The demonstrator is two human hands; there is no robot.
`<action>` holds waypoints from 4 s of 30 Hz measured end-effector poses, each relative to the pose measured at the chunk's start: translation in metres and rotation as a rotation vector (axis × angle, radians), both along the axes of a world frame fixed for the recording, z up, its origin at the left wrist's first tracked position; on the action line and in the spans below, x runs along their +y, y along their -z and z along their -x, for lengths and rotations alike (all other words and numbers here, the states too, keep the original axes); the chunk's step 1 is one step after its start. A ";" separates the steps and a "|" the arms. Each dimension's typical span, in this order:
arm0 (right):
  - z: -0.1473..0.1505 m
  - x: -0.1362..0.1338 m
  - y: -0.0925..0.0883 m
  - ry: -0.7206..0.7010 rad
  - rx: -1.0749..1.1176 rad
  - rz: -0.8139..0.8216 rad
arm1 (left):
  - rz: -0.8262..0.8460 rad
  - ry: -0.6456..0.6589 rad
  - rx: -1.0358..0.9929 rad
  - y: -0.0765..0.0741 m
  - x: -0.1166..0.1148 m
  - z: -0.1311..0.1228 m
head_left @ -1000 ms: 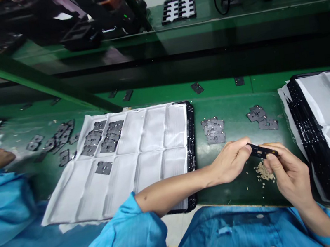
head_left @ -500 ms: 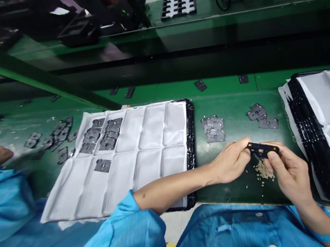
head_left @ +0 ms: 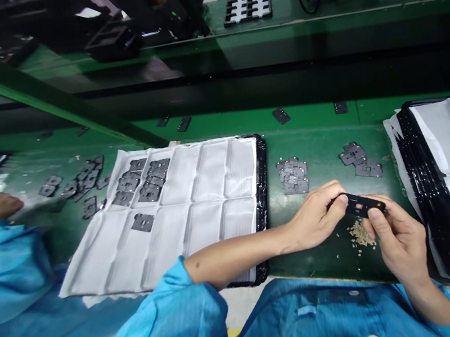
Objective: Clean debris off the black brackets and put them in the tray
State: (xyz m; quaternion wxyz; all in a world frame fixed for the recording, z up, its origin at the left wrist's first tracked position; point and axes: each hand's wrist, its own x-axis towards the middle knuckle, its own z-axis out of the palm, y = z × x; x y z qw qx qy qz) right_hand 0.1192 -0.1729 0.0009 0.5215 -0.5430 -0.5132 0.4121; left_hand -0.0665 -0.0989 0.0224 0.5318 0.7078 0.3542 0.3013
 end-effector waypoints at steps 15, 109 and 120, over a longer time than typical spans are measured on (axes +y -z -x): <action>0.001 -0.003 0.002 -0.037 -0.055 -0.029 | 0.438 -0.032 -0.146 -0.001 -0.004 0.000; -0.004 0.001 0.012 -0.071 0.286 0.361 | 0.594 -0.159 -0.135 0.006 -0.026 0.011; 0.000 -0.002 0.022 0.035 0.112 0.388 | 0.575 -0.166 -0.163 0.009 -0.029 0.014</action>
